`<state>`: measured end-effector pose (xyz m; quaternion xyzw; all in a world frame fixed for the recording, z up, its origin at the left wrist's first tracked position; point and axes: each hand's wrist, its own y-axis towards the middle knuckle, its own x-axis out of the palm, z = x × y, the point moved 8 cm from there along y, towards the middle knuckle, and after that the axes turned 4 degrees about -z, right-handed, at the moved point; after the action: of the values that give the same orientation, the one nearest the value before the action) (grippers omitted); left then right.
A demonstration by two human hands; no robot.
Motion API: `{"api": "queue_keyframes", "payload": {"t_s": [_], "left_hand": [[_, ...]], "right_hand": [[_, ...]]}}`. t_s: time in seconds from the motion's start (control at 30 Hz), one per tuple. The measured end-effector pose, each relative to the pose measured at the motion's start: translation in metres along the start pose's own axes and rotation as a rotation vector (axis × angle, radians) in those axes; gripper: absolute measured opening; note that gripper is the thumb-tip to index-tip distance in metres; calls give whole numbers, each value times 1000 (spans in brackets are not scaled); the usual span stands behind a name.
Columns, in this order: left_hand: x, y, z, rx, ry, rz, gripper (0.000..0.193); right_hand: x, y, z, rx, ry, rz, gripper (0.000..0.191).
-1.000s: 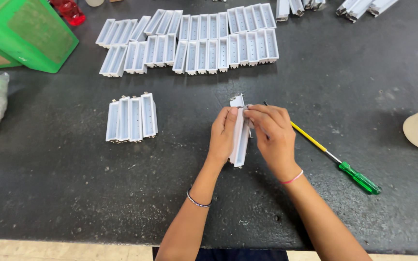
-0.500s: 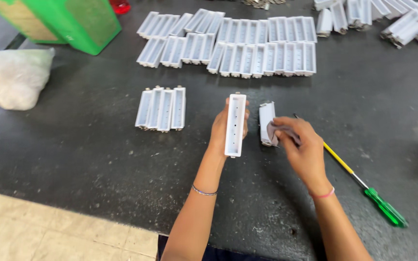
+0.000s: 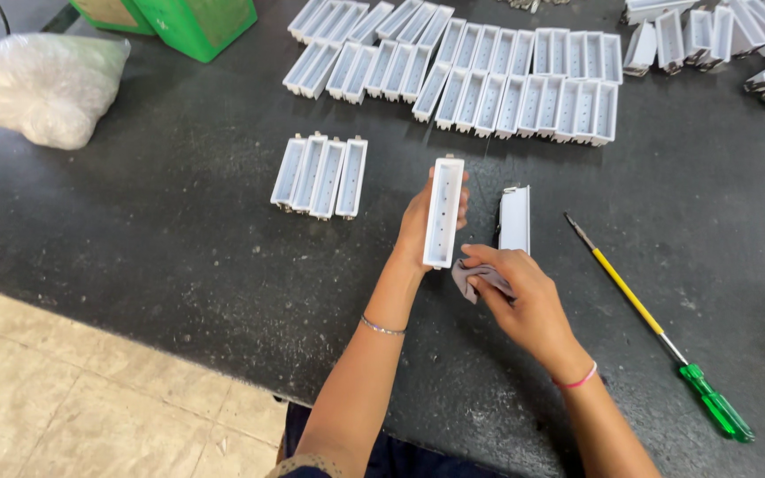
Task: The person wipes the interior and exterior surfaces of small white plastic housings with a cloth. They handle the parts one at a time, turning them over to wipe different sides, then place them into a growing stack on the table.
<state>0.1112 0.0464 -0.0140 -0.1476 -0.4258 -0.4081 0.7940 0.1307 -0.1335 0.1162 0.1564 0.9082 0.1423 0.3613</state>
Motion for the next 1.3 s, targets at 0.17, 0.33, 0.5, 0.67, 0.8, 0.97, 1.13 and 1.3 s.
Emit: {"api": "queue_keyframes", "payload": {"t_s": [0.17, 0.33, 0.5, 0.67, 0.8, 0.97, 1.13, 1.3], "left_hand": [[-13, 3, -9, 5, -224, -86, 44], [-18, 6, -11, -23, -264, -71, 42], [-14, 5, -4, -40, 30, 51, 72], [-13, 0, -17, -173, 244, 174, 51], [-10, 3, -34, -260, -12, 76, 56], [0, 1, -35, -253, -167, -47, 64], [29, -9, -40, -301, -15, -23, 64], [60, -18, -61, -397, 59, -98, 62]], "right_hand": [[18, -2, -14, -161, -58, -17, 42], [20, -2, -11, -120, -74, -7, 35], [5, 1, -1, -88, -122, 95, 23], [-17, 3, 18, 16, -105, 184, 18], [-38, 2, 27, 21, -105, 285, 17], [-62, -4, 49, 124, -14, 416, 17], [-70, -10, 49, 72, -4, 492, 21], [-70, -13, 46, 13, -60, 519, 22]]}}
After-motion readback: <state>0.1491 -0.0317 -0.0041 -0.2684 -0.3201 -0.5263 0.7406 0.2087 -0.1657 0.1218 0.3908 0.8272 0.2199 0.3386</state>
